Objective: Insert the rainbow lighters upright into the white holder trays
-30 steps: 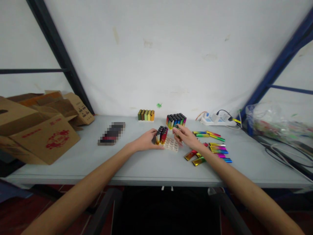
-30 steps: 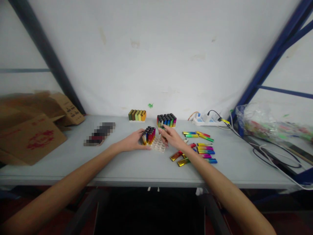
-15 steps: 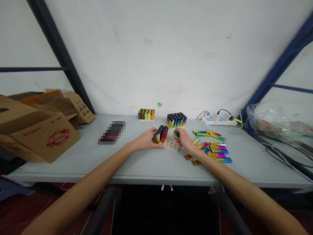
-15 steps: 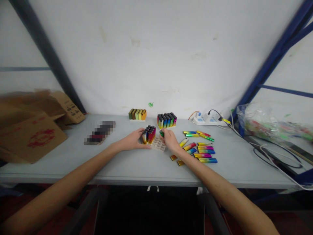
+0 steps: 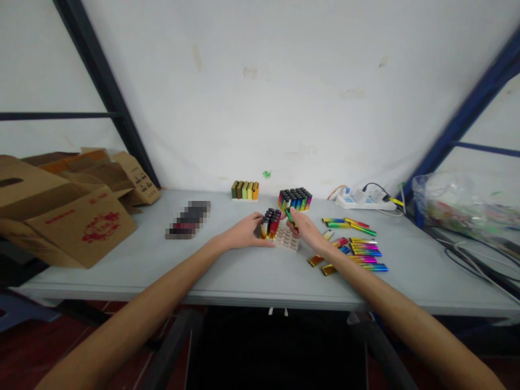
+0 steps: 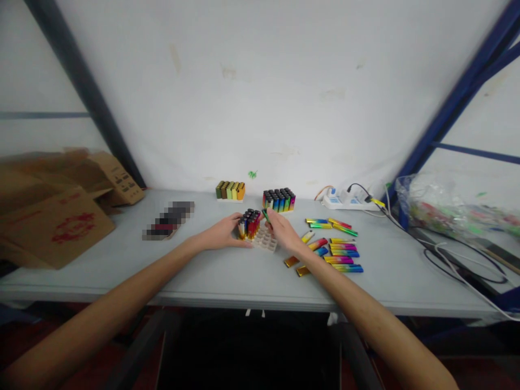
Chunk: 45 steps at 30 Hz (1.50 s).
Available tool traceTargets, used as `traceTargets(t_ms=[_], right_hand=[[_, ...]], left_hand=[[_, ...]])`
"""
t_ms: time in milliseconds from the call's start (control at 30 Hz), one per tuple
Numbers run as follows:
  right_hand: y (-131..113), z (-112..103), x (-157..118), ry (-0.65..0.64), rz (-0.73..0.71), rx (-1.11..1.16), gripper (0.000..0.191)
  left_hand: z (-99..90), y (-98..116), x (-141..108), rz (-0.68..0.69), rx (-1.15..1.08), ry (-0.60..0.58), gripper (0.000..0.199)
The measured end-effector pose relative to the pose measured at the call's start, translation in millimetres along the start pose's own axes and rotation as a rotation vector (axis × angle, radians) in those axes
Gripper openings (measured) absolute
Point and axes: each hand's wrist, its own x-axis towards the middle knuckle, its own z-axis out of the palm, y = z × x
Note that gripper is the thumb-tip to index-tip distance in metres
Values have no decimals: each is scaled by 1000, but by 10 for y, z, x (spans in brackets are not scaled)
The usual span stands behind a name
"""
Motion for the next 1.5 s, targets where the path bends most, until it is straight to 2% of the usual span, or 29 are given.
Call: traceTargets(t_ms=[67, 167, 267, 467, 667, 800, 967, 1100, 1200, 1267, 1367, 1433, 1500], right_hand=[[-22, -45, -3, 48, -76, -78, 55], [-71, -95, -15, 52, -182, -171, 46], [-120, -106, -44, 119, -243, -239, 44], [-165, -32, -120, 124, -182, -294, 45], [-111, 90, -116, 44, -187, -339, 47], [-68, 151, -73, 34, -207, -414, 46], [-70, 205, -27, -35, -207, -658, 33], [-125, 186, -41, -92, -160, -906, 40], [-162, 61, -47, -90, -171, -937, 47], [-190, -101, -32, -23, -179, -909, 53], [-262, -468, -30, 95, -196, -858, 58], [-316, -768, -113, 95, -246, -823, 53], [-338, -1069, -309, 47, -306, -830, 45]], left_hand=[[5, -8, 0, 6, 3, 3, 82], [16, -23, 1, 2, -4, 9, 80], [21, -26, 2, 0, 4, 6, 80], [9, -3, -6, -1, 31, 0, 79], [-2, -15, -10, 15, 61, -40, 79], [-3, 0, -10, 10, 51, -32, 76], [0, 16, -15, 21, 13, -30, 63], [-4, 10, -12, 18, 26, -38, 63], [-12, 9, -6, 6, 41, -48, 67], [-14, 11, -1, 2, 44, -41, 73], [-14, 13, 6, -6, 42, -30, 82], [-14, 13, 10, -13, 44, -28, 85], [-14, 11, 15, -10, 50, -34, 82]])
